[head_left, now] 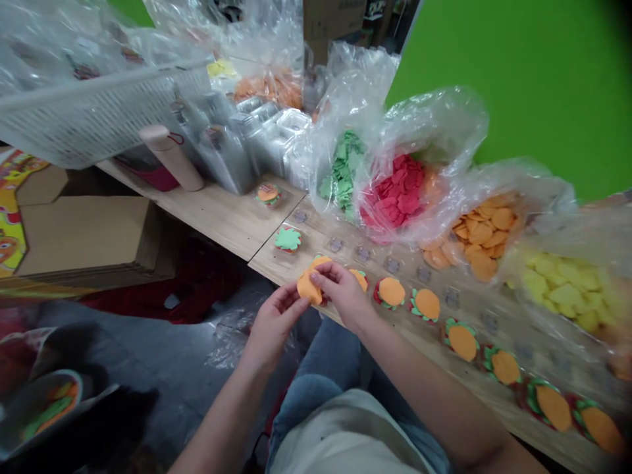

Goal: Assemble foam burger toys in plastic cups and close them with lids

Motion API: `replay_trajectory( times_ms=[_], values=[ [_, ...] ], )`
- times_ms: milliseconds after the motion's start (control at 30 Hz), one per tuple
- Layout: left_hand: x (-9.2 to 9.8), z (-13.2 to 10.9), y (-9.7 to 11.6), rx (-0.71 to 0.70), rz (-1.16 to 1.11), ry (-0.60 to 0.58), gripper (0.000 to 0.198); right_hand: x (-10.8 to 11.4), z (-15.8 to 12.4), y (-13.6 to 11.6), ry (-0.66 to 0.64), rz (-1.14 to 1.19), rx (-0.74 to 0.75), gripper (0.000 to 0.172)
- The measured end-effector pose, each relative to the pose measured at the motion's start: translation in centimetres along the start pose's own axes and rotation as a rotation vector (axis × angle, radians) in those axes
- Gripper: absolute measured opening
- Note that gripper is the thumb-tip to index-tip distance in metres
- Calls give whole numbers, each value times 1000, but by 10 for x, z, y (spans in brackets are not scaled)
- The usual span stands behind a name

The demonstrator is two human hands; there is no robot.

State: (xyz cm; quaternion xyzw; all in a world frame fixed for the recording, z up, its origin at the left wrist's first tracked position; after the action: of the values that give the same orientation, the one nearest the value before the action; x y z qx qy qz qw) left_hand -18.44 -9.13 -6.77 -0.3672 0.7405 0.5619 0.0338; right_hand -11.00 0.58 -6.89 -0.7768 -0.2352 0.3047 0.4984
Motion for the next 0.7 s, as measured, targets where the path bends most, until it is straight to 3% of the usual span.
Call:
replay_trajectory(
  times_ms=[100,200,267,333,433,500,600,700],
  values=[
    [14,4,-3,-63,76,87,25,3,1,-7,-12,-40,32,26],
    [22,8,-2,-94,37,114,24,1,-4,-25,-22,-249,202,18],
    [20,10,-7,3,-52,52,29,-9,-16,-44,-50,-546,427,11],
    [10,8,-14,161,-195,-81,37,-32,-38,-56,-174,-891,696,11],
    [2,2,-11,226,-305,-205,31,-51,-70,-51,-339,-1217,928,22],
    [6,-1,-5,180,-317,-186,29,-40,-80,-48,-285,-1260,917,31],
    [16,-8,-6,187,-392,-177,40,-5,-88,-43,-168,-1206,806,36],
    [54,-16,-19,181,-400,-40,38,31,-97,-39,-90,-1182,728,35]
  ],
)
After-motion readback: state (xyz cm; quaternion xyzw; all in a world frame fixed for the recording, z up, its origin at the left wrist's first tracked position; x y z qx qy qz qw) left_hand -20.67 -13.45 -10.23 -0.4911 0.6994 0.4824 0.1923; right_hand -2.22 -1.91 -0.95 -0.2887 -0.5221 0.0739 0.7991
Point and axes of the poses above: each hand's wrist, its own z-axis towards the middle knuckle, its own x-axis out of the back of the hand, y = z × x, the point moved 8 cm from there along z, towards the middle knuckle, and after that the axes turned 7 degrees about -y, right-handed, at the moved point
